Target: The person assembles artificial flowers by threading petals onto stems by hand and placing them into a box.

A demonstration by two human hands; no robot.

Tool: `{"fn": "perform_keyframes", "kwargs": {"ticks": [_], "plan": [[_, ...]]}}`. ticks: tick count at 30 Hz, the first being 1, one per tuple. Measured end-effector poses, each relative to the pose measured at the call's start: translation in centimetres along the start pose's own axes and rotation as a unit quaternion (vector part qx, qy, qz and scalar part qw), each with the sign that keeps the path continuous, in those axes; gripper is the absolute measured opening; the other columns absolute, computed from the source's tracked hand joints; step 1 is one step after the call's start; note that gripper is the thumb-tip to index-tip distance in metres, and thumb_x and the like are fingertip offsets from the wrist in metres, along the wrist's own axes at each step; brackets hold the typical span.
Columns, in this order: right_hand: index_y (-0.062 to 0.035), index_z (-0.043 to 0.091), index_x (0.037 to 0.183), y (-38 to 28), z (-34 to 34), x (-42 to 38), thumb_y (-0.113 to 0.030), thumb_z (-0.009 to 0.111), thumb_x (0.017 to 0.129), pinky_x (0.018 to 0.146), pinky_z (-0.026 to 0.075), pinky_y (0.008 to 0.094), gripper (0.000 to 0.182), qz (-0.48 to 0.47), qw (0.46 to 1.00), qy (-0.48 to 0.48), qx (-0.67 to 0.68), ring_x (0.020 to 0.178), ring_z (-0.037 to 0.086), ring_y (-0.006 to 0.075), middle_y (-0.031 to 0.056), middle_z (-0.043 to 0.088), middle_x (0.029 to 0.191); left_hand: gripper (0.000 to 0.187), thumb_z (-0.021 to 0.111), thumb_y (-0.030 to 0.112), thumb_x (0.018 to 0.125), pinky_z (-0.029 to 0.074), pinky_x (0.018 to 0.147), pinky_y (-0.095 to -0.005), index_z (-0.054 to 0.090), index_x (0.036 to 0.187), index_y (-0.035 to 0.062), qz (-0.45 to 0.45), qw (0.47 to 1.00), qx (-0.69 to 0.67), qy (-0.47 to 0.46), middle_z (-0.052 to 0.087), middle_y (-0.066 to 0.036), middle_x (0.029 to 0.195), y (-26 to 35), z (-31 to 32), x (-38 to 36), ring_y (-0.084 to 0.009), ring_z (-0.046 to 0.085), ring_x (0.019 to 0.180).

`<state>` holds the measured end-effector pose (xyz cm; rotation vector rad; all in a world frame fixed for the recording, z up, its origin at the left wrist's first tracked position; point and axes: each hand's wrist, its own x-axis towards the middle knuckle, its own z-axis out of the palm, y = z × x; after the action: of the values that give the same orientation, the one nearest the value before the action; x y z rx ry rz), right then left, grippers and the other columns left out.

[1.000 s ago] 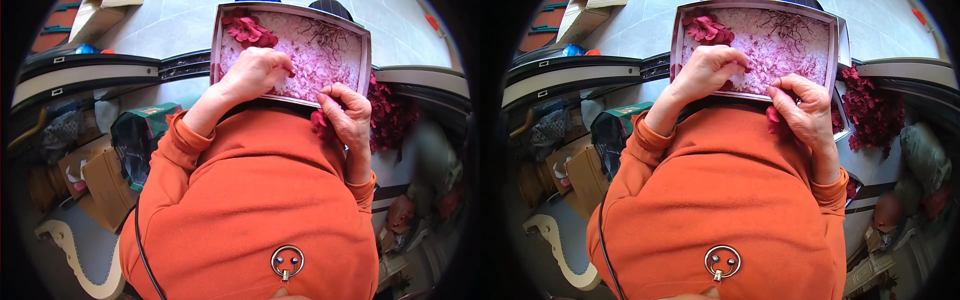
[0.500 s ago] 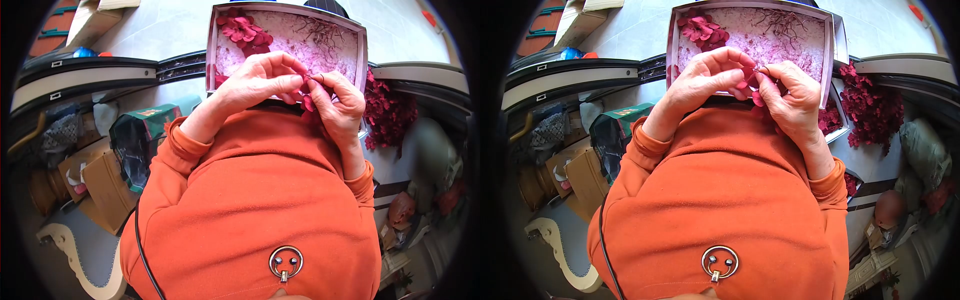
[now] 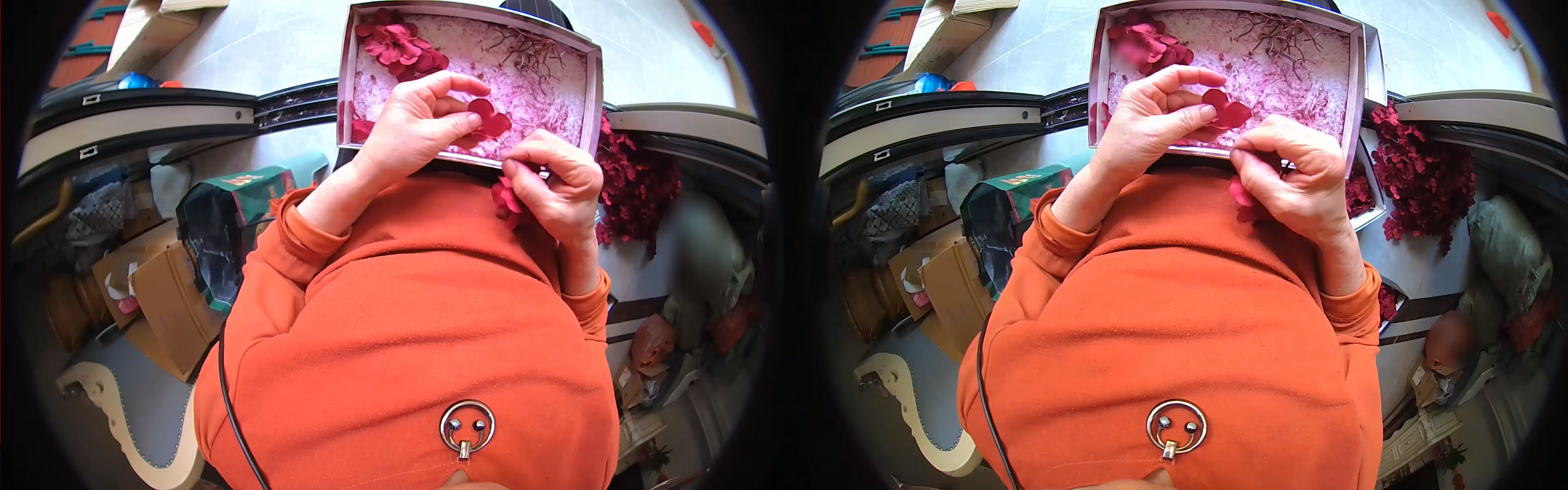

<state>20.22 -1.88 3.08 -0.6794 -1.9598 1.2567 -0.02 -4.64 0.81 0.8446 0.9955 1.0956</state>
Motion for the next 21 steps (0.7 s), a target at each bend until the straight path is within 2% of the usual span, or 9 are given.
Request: {"fn": "perform_keyframes", "kwargs": {"ticks": [3,6,7,10,12,16,19,20,21], "plan": [[0.0036,0.065,0.083,-0.2,0.7,0.2,0.008,0.065,0.080,0.051,0.048,0.0213,0.005,0.040,0.993,0.107,0.002,0.058,0.059,0.0080,0.0053,0.062,0.073,0.033,0.063,-0.001,0.089,0.057,0.079,-0.0269,0.056,0.122,0.0012,0.016,0.997,0.070,0.003,0.066,-0.007,0.095,-0.2,0.4,-0.1,-0.0136,0.066,0.088],[0.0034,0.065,0.083,-0.2,1.4,0.2,0.008,0.065,0.081,0.050,0.048,0.0215,0.005,0.065,0.991,0.118,0.004,0.058,0.059,0.0085,0.0058,0.061,0.072,0.036,0.063,0.000,0.089,0.057,0.078,-0.0271,0.053,0.124,0.0011,0.029,0.997,0.070,0.007,0.065,-0.006,0.092,-0.3,0.8,-0.3,-0.0130,0.065,0.085],[0.0032,0.064,0.082,0.2,1.5,0.3,0.007,0.066,0.080,0.050,0.048,0.0218,0.005,0.035,0.992,0.116,-0.031,0.057,0.060,0.0090,0.0056,0.061,0.071,0.036,0.063,0.000,0.089,0.057,0.078,-0.0271,0.053,0.124,0.0011,0.029,0.997,0.070,0.008,0.065,-0.006,0.092,-0.2,0.9,-0.3,-0.0130,0.065,0.085],[0.0025,0.064,0.080,1.5,1.9,0.2,0.007,0.066,0.080,0.049,0.047,0.0214,0.005,-0.041,0.989,0.114,-0.088,0.057,0.060,0.0095,0.0053,0.061,0.069,0.040,0.063,0.000,0.089,0.057,0.078,-0.0278,0.050,0.127,0.0014,0.008,1.000,0.001,-0.004,0.065,-0.007,0.092,0.1,1.0,-0.4,-0.0131,0.065,0.085],[0.0017,0.064,0.079,1.2,1.8,0.2,0.007,0.067,0.079,0.050,0.047,0.0212,0.006,-0.038,0.988,0.119,-0.090,0.058,0.060,0.0092,0.0051,0.061,0.069,0.042,0.064,0.000,0.088,0.058,0.077,-0.0290,0.049,0.127,0.0015,-0.036,0.994,-0.100,-0.035,0.066,-0.008,0.092,0.1,0.8,-0.4,-0.0138,0.066,0.086],[0.0027,0.064,0.080,0.0,1.7,-0.1,0.008,0.066,0.080,0.052,0.047,0.0215,0.006,0.082,0.979,0.181,0.051,0.058,0.059,0.0076,0.0045,0.060,0.069,0.042,0.064,-0.001,0.088,0.057,0.078,-0.0271,0.049,0.127,0.0014,-0.042,0.997,-0.065,-0.024,0.066,-0.009,0.094,0.2,0.9,-0.5,-0.0137,0.066,0.088],[0.0034,0.065,0.083,0.7,1.5,-0.1,0.007,0.067,0.081,0.051,0.045,0.0202,0.005,0.012,0.984,0.179,-0.006,0.058,0.059,0.0071,0.0043,0.060,0.071,0.044,0.065,-0.004,0.086,0.053,0.075,-0.0212,0.049,0.127,0.0017,0.103,0.983,0.145,0.046,0.067,-0.009,0.094,-0.4,1.3,-0.4,-0.0106,0.065,0.086],[0.0035,0.065,0.084,0.7,1.5,0.0,0.007,0.068,0.081,0.051,0.045,0.0199,0.006,-0.018,0.985,0.171,-0.032,0.058,0.059,0.0072,0.0046,0.061,0.072,0.044,0.065,-0.004,0.086,0.053,0.075,-0.0212,0.049,0.127,0.0017,0.103,0.983,0.145,0.046,0.067,-0.009,0.094,-0.6,1.5,-0.4,-0.0106,0.065,0.086],[0.0040,0.065,0.085,0.1,1.7,0.1,0.007,0.068,0.081,0.052,0.045,0.0199,0.006,0.015,0.986,0.164,-0.014,0.058,0.059,0.0076,0.0053,0.061,0.073,0.045,0.066,-0.004,0.085,0.052,0.074,-0.0211,0.050,0.126,0.0020,0.154,0.967,0.197,0.054,0.068,-0.008,0.092,-0.7,1.6,-0.4,-0.0103,0.065,0.085]]}}
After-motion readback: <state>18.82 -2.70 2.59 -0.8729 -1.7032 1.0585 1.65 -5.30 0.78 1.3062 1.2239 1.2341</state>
